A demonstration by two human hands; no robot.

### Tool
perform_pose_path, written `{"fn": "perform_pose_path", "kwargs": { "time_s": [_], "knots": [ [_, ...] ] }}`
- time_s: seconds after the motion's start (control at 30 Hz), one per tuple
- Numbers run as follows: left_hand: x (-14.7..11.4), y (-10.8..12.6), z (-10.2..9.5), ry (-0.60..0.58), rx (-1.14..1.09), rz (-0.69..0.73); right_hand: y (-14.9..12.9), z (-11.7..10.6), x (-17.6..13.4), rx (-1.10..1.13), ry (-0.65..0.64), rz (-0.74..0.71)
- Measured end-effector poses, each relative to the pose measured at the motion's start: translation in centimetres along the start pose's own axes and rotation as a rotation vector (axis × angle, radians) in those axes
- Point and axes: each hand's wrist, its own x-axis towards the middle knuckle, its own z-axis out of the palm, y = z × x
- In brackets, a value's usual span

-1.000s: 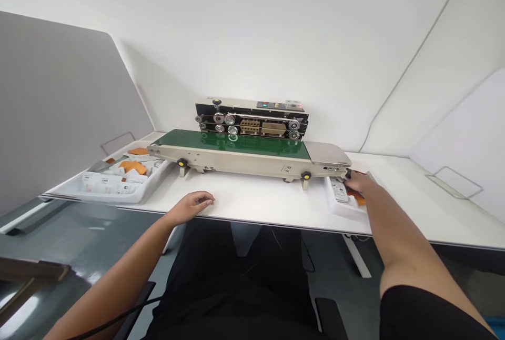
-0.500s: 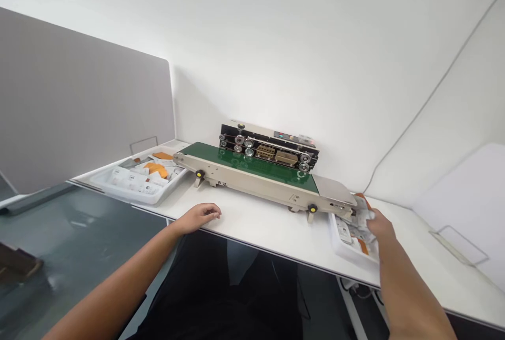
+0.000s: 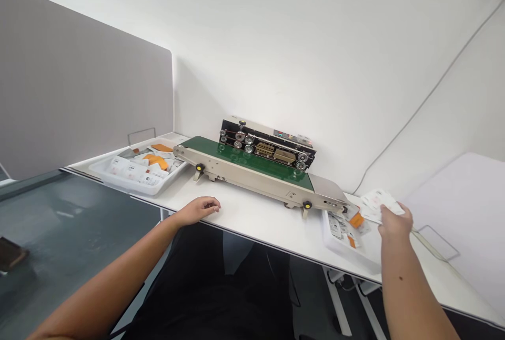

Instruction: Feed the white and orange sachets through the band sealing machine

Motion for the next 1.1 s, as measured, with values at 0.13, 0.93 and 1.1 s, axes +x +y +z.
{"fn": "perform_pose_path", "kwargs": {
  "time_s": [0.13, 0.93, 1.1],
  "knots": [
    [0.1, -0.2, 0.2, 0.038, 0.025, 0.017, -2.7, 4.6, -8.7, 0.124, -0.204, -0.124],
    [1.8, -1.8, 1.9, 0.142, 0.4, 0.129, 3.0, 17.1, -39.9, -0.389, -1.371, -0.729],
    [1.8, -1.8, 1.9, 0.119, 0.378, 0.073, 3.5, 17.1, -39.7, -0.262, -1.274, -0.751]
  ]
}}
